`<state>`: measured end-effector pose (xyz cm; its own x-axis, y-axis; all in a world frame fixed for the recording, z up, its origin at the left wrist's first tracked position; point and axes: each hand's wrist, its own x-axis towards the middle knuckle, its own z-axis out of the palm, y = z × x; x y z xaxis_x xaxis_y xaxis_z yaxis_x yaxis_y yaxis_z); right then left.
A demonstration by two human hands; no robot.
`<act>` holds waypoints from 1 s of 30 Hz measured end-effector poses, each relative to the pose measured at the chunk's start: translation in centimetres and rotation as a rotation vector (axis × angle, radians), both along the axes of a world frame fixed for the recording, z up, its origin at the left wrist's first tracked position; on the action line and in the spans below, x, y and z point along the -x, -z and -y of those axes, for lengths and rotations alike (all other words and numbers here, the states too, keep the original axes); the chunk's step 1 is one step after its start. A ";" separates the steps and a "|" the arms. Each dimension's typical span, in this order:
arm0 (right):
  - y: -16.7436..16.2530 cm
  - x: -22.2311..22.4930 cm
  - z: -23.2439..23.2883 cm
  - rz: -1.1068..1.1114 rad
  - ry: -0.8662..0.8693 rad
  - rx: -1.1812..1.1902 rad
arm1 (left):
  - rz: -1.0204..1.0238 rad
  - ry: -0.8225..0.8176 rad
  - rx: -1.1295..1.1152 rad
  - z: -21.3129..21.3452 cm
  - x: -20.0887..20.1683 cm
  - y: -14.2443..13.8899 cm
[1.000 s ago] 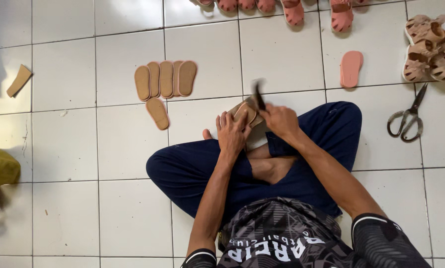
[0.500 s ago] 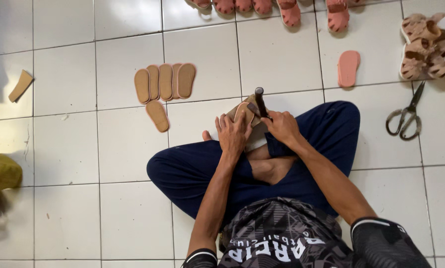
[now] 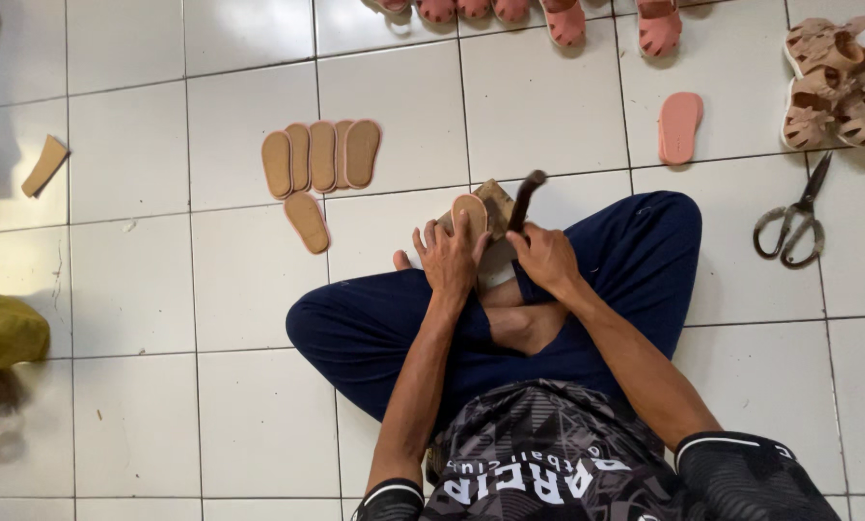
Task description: The person sits on the floor and uses a curved metal tool to repeatedly press and shape the edges of a shoe sole placed on a wooden block. The person works on one sole at a time, rotating it to treat different sections of the perimeter.
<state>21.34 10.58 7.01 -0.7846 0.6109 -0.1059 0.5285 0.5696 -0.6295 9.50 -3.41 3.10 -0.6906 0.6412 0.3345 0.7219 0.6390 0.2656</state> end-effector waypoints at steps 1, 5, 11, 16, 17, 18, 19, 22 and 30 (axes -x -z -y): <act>0.1 -0.1 0.1 -0.028 0.023 0.016 | 0.018 0.000 0.002 0.2 -0.2 0.0; 0.6 0.5 -0.1 -0.010 -0.021 -0.110 | 0.030 0.007 -0.017 0.1 -0.2 0.0; 0.9 0.1 -2.3 -0.154 0.010 0.132 | 0.151 -0.021 -0.138 0.3 0.1 -0.2; 0.7 -2.4 -1.7 -0.147 0.258 0.409 | 1.314 -0.053 -0.906 1.4 0.2 -2.7; 0.5 -2.8 -1.6 -0.143 0.258 0.446 | 1.392 -0.023 -0.991 1.5 0.1 -3.5; 0.2 -3.0 -1.7 -0.142 0.256 0.477 | 1.467 0.014 -1.080 1.2 0.2 -4.4; -0.2 -3.1 -1.7 -0.243 0.249 0.595 | 1.480 0.018 -1.090 0.9 0.2 -5.3; -1.8 -3.4 -1.0 -0.474 0.239 0.865 | 1.526 -0.003 -1.094 0.3 0.3 -7.9; -7.3 -4.3 0.0 -0.695 0.303 0.945 | 1.589 0.041 -0.988 -1.9 -0.5 -10.5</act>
